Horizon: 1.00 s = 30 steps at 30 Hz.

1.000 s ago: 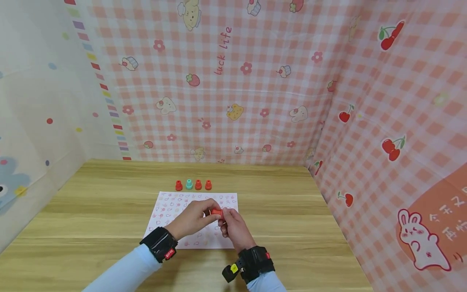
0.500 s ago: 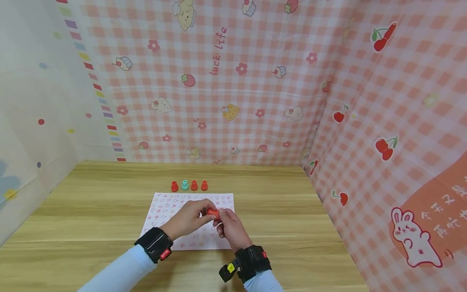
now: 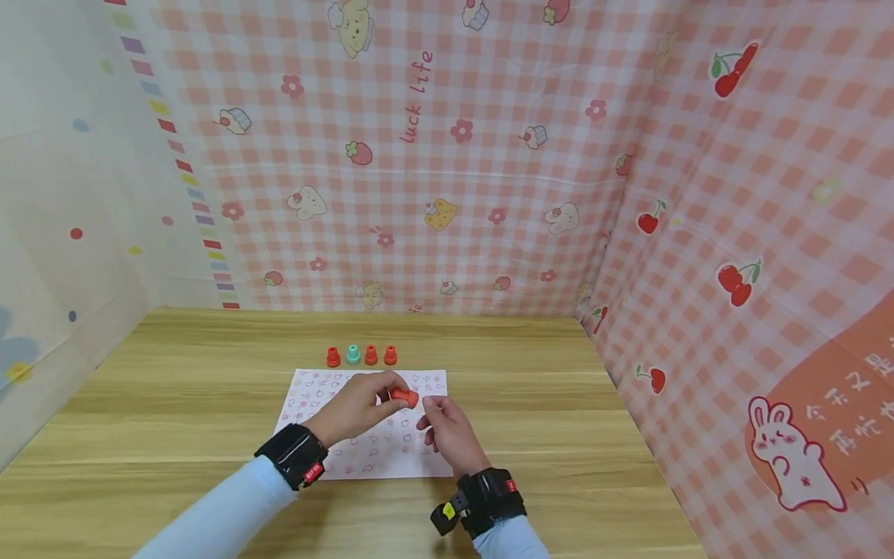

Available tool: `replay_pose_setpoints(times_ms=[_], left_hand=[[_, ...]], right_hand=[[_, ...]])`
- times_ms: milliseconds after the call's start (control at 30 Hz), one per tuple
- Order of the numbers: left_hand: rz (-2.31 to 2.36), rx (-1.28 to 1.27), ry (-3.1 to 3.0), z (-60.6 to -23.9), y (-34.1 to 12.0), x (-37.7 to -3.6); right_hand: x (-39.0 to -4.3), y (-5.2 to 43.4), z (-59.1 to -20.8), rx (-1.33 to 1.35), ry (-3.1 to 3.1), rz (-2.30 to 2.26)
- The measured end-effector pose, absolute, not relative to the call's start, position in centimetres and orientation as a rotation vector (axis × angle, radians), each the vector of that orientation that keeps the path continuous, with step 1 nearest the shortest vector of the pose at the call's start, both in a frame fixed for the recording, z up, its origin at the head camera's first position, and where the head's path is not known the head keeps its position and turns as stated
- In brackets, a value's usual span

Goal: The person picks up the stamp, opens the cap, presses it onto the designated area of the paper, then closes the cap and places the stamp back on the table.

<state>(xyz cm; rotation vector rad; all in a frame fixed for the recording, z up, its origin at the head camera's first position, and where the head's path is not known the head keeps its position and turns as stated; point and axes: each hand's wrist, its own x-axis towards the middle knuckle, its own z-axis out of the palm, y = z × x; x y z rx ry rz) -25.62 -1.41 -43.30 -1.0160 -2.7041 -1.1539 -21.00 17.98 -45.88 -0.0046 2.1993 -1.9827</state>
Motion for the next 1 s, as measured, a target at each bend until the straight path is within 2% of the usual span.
replay_pose_setpoints(times_ms=[300,633,1000], left_hand=[[-0.986,-1.008,-2.803,-43.2,-2.0,-28.3],[-0.726,-0.934,-2.933,-42.2,-1.6,-30.9],[-0.527,-0.989,-2.925,-42.4,0.0,-34.4]], right_hand=[[-21.0,18.9,-45.7,-0.092,2.733,-1.357],[-20.5,19.2,-45.4,-0.404,3.115,-0.578],[-20.0,19.3,-45.7,-0.420,3.140,-0.425]])
